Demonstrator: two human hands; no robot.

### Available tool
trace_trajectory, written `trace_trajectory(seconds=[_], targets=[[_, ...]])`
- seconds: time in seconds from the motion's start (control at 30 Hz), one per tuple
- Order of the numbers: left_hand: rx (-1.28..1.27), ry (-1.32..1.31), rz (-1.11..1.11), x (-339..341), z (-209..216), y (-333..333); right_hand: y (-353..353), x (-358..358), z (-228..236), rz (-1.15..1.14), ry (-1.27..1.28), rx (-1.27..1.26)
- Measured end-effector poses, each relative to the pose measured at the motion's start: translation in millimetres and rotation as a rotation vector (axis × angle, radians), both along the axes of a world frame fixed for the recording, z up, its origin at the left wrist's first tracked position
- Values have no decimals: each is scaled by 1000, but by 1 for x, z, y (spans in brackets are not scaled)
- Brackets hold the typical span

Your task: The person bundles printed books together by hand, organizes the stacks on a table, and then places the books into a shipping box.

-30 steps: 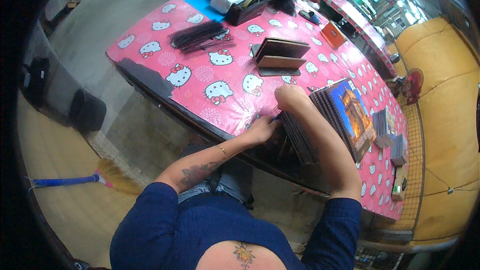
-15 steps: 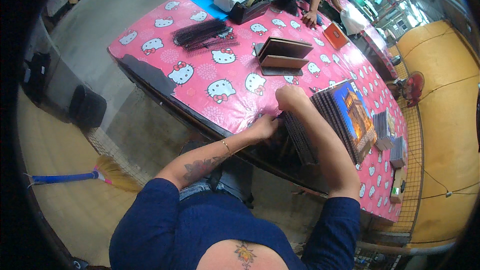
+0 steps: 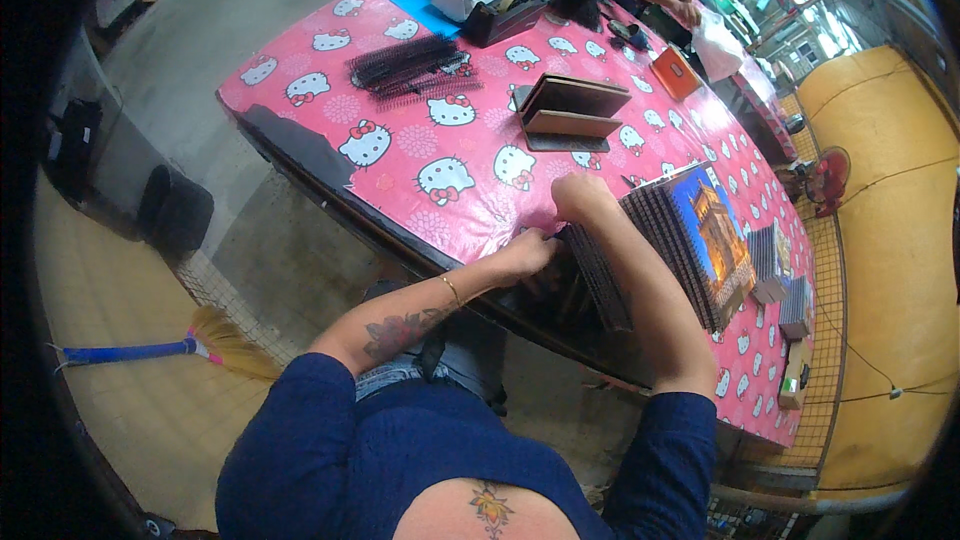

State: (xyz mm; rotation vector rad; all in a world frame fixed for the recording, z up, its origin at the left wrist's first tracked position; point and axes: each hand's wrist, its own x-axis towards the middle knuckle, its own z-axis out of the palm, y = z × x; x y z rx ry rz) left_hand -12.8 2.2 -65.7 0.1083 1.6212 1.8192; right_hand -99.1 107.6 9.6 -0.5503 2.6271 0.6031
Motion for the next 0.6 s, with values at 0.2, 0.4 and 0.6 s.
trace_trajectory(seconds=[0.2, 0.4, 0.6], targets=[[-51, 140, 26, -2, -1, 3, -2, -4, -1, -2, -20, 13], [-17, 87, 45, 2, -13, 11, 5, -5, -12, 47, -11, -45], [44, 17, 85, -2, -32, 14, -4, -2, -8, 8, -25, -19]])
